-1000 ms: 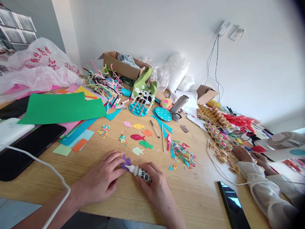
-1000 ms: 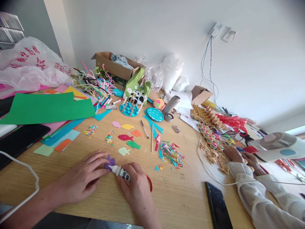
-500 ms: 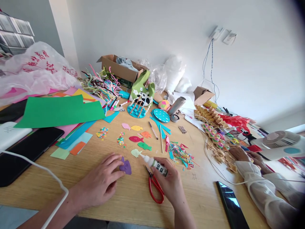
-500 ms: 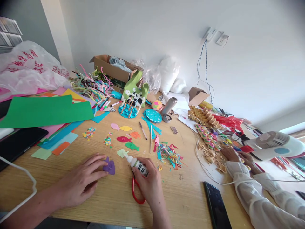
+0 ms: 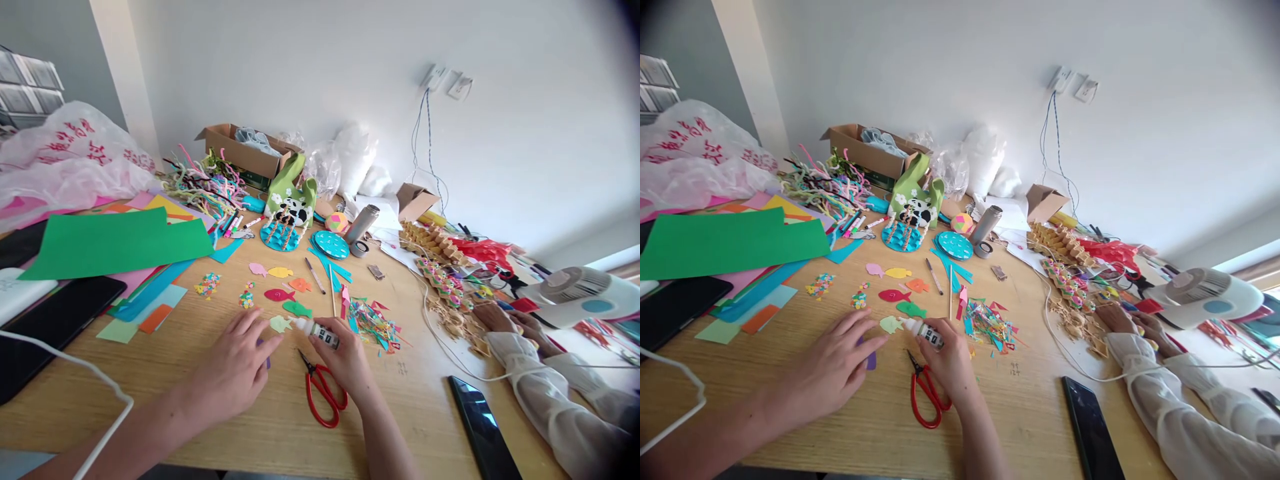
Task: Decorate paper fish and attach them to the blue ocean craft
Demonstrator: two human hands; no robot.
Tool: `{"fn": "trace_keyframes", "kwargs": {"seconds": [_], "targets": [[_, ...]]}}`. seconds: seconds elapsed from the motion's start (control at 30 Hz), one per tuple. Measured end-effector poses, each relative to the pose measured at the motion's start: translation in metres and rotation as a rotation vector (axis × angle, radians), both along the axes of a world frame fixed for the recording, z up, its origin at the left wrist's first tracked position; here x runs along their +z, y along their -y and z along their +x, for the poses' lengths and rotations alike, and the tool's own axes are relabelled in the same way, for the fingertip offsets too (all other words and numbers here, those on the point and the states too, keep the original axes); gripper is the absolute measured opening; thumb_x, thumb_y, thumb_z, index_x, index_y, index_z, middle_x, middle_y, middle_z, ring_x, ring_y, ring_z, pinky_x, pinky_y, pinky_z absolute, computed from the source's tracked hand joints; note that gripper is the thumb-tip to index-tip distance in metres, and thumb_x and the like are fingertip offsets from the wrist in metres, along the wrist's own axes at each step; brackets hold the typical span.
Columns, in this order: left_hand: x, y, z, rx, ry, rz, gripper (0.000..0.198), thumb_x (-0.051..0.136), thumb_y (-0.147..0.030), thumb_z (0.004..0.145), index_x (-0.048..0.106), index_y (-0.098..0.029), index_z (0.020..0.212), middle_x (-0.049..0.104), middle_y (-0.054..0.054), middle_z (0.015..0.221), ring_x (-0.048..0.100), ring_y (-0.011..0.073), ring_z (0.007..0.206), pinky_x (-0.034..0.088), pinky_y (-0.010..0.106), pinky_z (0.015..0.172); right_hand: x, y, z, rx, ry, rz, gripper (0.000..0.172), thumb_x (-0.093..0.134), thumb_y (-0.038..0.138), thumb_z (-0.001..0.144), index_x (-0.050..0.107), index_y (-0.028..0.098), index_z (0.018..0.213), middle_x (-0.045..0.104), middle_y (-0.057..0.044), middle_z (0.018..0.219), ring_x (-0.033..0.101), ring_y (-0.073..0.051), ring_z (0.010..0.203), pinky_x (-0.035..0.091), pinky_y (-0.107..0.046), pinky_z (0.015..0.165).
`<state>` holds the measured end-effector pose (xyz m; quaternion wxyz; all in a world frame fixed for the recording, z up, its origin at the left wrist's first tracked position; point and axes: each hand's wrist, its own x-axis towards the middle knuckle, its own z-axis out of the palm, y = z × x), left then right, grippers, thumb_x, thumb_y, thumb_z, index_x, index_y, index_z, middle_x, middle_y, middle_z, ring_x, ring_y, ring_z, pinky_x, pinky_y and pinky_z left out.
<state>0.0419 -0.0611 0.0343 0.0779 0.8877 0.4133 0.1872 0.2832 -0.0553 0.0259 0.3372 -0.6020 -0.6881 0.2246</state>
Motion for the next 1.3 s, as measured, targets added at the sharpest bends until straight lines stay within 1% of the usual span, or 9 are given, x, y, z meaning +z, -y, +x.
{"fn": "trace_keyframes", "kwargs": {"seconds": [0.13,0.23,0.53,0.73,0.9,1.07,1.17,1.23,1.3], "targets": [[-0.006,-0.008,0.018,0.026,-0.067,0.020,0.041,0.057,-0.022,0.082,0.063,-0.021,0.123,0.058,0.013,0.126,0.039,0.0343,0.133,0.034,0.057,0.112,-0.006,-0.002,-0.006,0.036,0.027,0.016,0.024,0.063,0.025,0.082,0.069,0.020,0.105,0.069,-0.005,0.097,0.065,-0.019,0.083,0.051,-0.029,0.074],[-0.013,-0.011,0.024,0.041,-0.094,0.016,0.039,0.059,-0.023,0.082,0.064,-0.018,0.120,0.058,0.016,0.127,0.040,0.0355,0.133,0.033,0.057,0.112,-0.007,-0.002,-0.007,0.064,0.039,0.002,0.024,0.063,0.022,0.082,0.068,0.021,0.105,0.069,-0.005,0.098,0.066,-0.019,0.086,0.051,-0.030,0.076],[-0.020,-0.013,0.023,0.050,-0.118,-0.003,0.033,0.061,-0.024,0.080,0.067,-0.017,0.112,0.059,0.016,0.125,0.041,0.0347,0.132,0.033,0.055,0.112,-0.009,-0.004,-0.016,0.092,0.056,-0.002,0.024,0.063,0.018,0.082,0.067,0.022,0.106,0.066,-0.004,0.099,0.065,-0.018,0.088,0.050,-0.029,0.079],[-0.023,-0.013,0.022,0.045,-0.115,-0.006,0.039,0.060,-0.023,0.081,0.064,-0.018,0.119,0.058,0.016,0.127,0.041,0.0343,0.132,0.032,0.055,0.113,-0.006,0.000,-0.011,0.111,0.041,-0.014,0.023,0.064,0.020,0.083,0.068,0.023,0.105,0.067,-0.003,0.098,0.065,-0.017,0.087,0.050,-0.027,0.077],[-0.024,-0.012,0.022,0.054,-0.131,0.000,0.033,0.060,-0.023,0.081,0.066,-0.018,0.112,0.057,0.015,0.128,0.040,0.0340,0.133,0.032,0.055,0.113,-0.005,0.000,-0.010,0.064,0.033,-0.027,0.023,0.064,0.019,0.081,0.068,0.022,0.103,0.068,-0.005,0.100,0.066,-0.018,0.088,0.051,-0.028,0.078],[-0.027,-0.013,0.021,0.047,-0.104,0.000,0.037,0.059,-0.022,0.081,0.065,-0.018,0.117,0.057,0.015,0.128,0.041,0.0342,0.133,0.033,0.055,0.113,-0.003,-0.001,-0.012,0.091,0.006,-0.025,0.023,0.064,0.020,0.081,0.069,0.022,0.103,0.068,-0.004,0.096,0.065,-0.018,0.085,0.050,-0.028,0.077],[-0.030,-0.015,0.020,0.043,-0.082,0.002,0.039,0.058,-0.020,0.081,0.066,-0.020,0.119,0.058,0.015,0.128,0.042,0.0338,0.131,0.035,0.054,0.112,0.005,-0.001,0.002,0.014,-0.101,-0.051,0.022,0.068,0.028,0.079,0.070,0.020,0.100,0.069,-0.004,0.089,0.063,-0.017,0.077,0.049,-0.028,0.069],[-0.033,-0.016,0.019,0.043,-0.067,0.018,0.041,0.057,-0.019,0.080,0.066,-0.021,0.120,0.060,0.014,0.126,0.045,0.0325,0.129,0.037,0.053,0.110,0.014,-0.001,0.019,-0.092,-0.220,-0.046,0.028,0.071,0.037,0.077,0.071,0.019,0.099,0.069,-0.003,0.082,0.060,-0.017,0.069,0.047,-0.027,0.062],[-0.037,-0.017,0.018,0.045,-0.051,0.049,0.043,0.055,-0.017,0.080,0.064,-0.020,0.122,0.061,0.013,0.124,0.047,0.0311,0.126,0.039,0.052,0.109,0.024,-0.004,0.035,-0.194,-0.381,0.004,0.034,0.075,0.042,0.074,0.071,0.019,0.099,0.069,-0.003,0.082,0.059,-0.016,0.070,0.046,-0.027,0.061]]}}
